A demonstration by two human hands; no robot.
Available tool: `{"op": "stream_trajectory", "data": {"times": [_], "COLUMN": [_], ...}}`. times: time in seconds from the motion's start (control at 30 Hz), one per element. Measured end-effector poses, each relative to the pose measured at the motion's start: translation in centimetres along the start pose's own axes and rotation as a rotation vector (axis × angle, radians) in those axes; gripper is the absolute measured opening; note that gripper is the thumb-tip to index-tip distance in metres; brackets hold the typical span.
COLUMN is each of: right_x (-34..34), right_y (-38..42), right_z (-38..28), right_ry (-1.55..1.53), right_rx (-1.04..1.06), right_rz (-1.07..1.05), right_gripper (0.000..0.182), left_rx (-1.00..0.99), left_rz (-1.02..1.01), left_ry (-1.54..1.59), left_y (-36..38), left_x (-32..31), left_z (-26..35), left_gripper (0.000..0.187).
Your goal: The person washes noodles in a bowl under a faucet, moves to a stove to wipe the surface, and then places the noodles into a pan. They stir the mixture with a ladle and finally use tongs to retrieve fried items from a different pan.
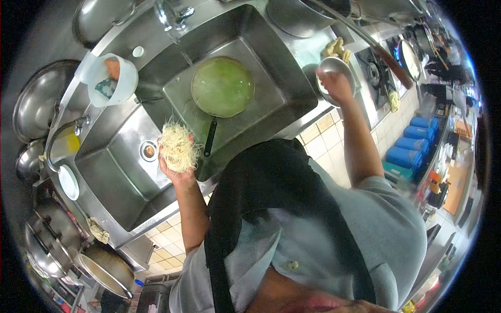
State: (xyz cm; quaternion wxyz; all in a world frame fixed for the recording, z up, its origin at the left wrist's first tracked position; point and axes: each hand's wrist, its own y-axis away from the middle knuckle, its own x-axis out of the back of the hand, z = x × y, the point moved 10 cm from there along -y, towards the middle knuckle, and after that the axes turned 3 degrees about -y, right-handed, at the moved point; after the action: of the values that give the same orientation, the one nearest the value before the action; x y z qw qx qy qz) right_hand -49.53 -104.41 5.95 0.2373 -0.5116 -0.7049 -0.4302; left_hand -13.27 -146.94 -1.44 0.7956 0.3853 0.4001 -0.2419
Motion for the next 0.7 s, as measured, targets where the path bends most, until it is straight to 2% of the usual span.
{"op": "stream_trajectory", "data": {"times": [0.1,0.13,0.17,0.23,0.3,0.37,0.43,0.5,0.57,0.67,0.7], "right_x": [-3.1,-4.9,-5.6,-7.8,-12.9,-17.3,-22.3,-26.0,-27.9,-26.1,-26.4], "right_y": [2.1,1.8,1.3,3.6,3.5,3.9,3.4,1.2,-0.6,-1.9,-2.0], "right_z": [-4.4,-5.4,-5.8,-12.1,-16.9,-23.4,-28.7,-32.8,-36.5,-40.1,-40.1], "right_ry": [0.41,0.639,0.603,0.52,0.588,0.439,0.437,0.326,0.388,0.22,0.236], "right_rx": [0.33,0.399,0.419,0.453,0.654,0.852,0.941,0.961,0.898,0.789,0.76], "right_rz": [-0.034,0.046,0.049,0.048,-0.03,-0.095,-0.299,-0.434,-0.554,-0.469,-0.515], "right_gripper": [0.043,0.035,0.034,0.034,0.037,0.029,0.032,0.031,0.034,0.051,0.053], "left_rx": [-0.018,-0.01,-0.008,-0.009,-0.02,-0.051,-0.052,-0.07,-0.087,-0.125,-0.147], "left_rz": [0.057,0.055,0.054,0.055,0.053,0.051,0.115,0.117,0.077,0.11,0.134], "left_ry": [0.019,0.026,0.035,0.091,0.103,0.087,0.096,0.129,0.155,0.132,0.13], "left_y": [-0.1,-0.2,-0.3,-0.3,-0.2,0.1,0.4,1.2,2.0,3.5,3.8], "left_x": [1.2,1.1,1.0,0.2,-0.6,-1.2,-0.7,-1.1,-0.6,0.6,1.1], "left_z": [1.4,1.5,1.6,1.7,1.9,2.3,2.7,3.1,3.8,4.6,4.8], "left_gripper": [0.044,0.044,0.044,0.041,0.038,0.036,0.034,0.034,0.037,0.042,0.042]}}
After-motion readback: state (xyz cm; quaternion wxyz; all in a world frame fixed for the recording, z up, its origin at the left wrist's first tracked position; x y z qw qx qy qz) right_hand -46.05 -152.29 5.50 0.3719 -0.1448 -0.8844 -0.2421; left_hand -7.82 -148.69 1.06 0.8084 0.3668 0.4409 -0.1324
